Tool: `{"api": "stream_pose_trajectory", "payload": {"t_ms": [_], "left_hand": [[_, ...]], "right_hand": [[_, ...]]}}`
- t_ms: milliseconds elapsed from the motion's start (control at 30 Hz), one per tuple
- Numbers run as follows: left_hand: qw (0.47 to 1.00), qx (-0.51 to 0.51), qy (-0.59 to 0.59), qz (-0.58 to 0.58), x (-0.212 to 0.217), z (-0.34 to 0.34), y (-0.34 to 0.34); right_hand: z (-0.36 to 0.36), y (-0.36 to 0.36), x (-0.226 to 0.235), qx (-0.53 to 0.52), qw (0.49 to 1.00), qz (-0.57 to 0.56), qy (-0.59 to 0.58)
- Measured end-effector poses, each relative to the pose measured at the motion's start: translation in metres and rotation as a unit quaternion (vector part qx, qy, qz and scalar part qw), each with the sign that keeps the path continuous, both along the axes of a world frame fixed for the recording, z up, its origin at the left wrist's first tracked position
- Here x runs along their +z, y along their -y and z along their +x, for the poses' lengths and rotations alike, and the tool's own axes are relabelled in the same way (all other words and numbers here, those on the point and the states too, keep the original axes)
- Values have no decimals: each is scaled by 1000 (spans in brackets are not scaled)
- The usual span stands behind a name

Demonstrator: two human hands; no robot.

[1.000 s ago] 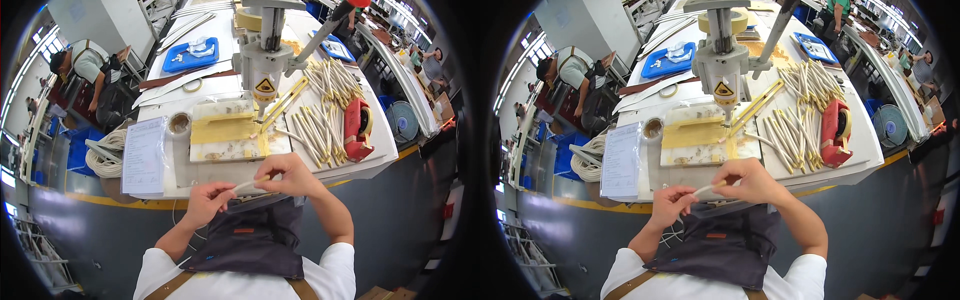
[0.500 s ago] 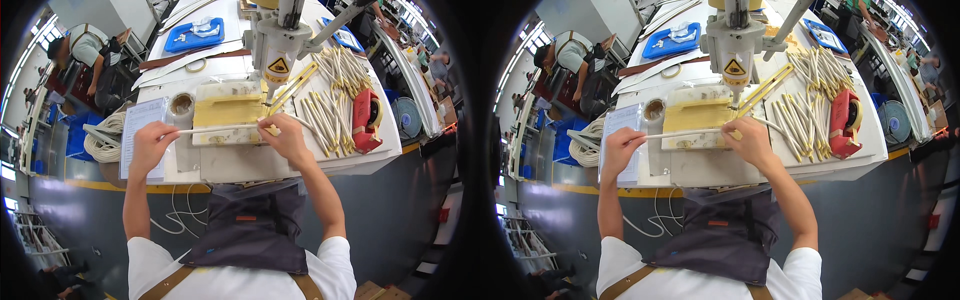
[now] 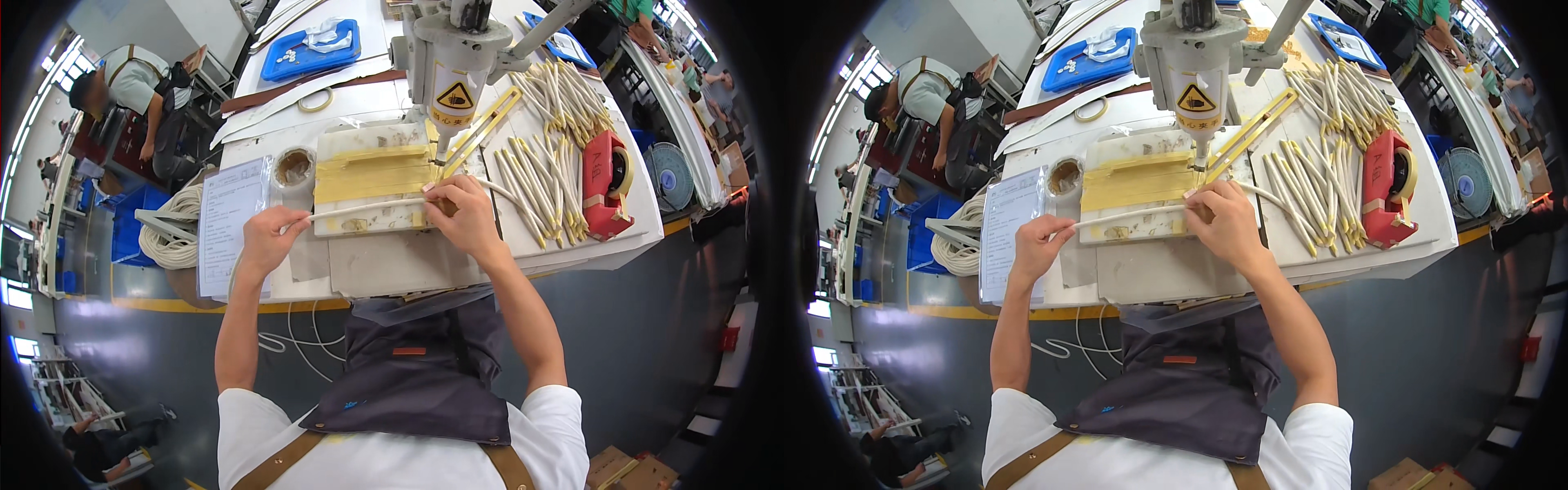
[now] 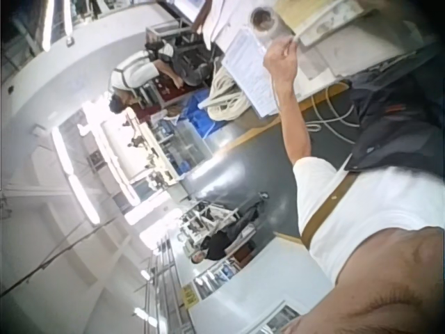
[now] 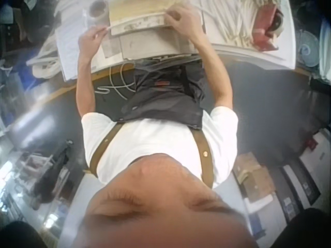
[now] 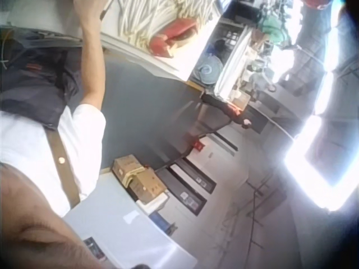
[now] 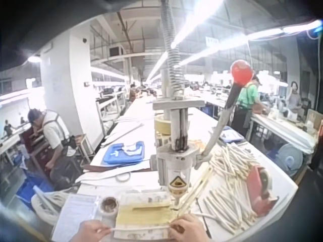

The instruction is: The person repeatedly picks up white cables and yellow plastic tips, inserts the tips into the cable ends, and uses a vertical press machine to secure them. The person then places the finished cables into a pile on the right side of the workstation.

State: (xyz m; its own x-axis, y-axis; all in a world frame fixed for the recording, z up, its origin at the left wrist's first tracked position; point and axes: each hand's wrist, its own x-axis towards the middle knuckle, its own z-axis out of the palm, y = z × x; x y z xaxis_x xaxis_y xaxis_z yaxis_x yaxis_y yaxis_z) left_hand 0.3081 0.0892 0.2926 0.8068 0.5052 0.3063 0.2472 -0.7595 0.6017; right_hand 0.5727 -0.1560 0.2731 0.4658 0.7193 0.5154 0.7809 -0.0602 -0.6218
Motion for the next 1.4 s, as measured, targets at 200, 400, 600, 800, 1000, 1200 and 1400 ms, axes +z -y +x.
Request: {"api": "stream_pose_trajectory", "payload": {"t_ms": [200,400,600,800,1000,1200,1400], "left_hand": [[1000,1,-12,22,2,2,2],[1000,1,2,26,5,11,5],[999,-12,-8,37,3,10,0],[998,-22,11,64,-2,6,-2],[998,-7,14,54,-5,9,0],[999,4,30,15,-10,6,3],[986,18,112,-126,24,-43,39]], "right_hand": [[0,-1,-2,1,1000,6,-6],[1,0,-1,-9,1000,-8,3],[-1,-1,-1,-10,1000,6,26],[-4,-4,-1,-4,999,11,38],[-3,1,6,-5,999,-2,42],[0,65,68,-75,996,30,41],[88,200,129,-404,912,-7,-75]]}}
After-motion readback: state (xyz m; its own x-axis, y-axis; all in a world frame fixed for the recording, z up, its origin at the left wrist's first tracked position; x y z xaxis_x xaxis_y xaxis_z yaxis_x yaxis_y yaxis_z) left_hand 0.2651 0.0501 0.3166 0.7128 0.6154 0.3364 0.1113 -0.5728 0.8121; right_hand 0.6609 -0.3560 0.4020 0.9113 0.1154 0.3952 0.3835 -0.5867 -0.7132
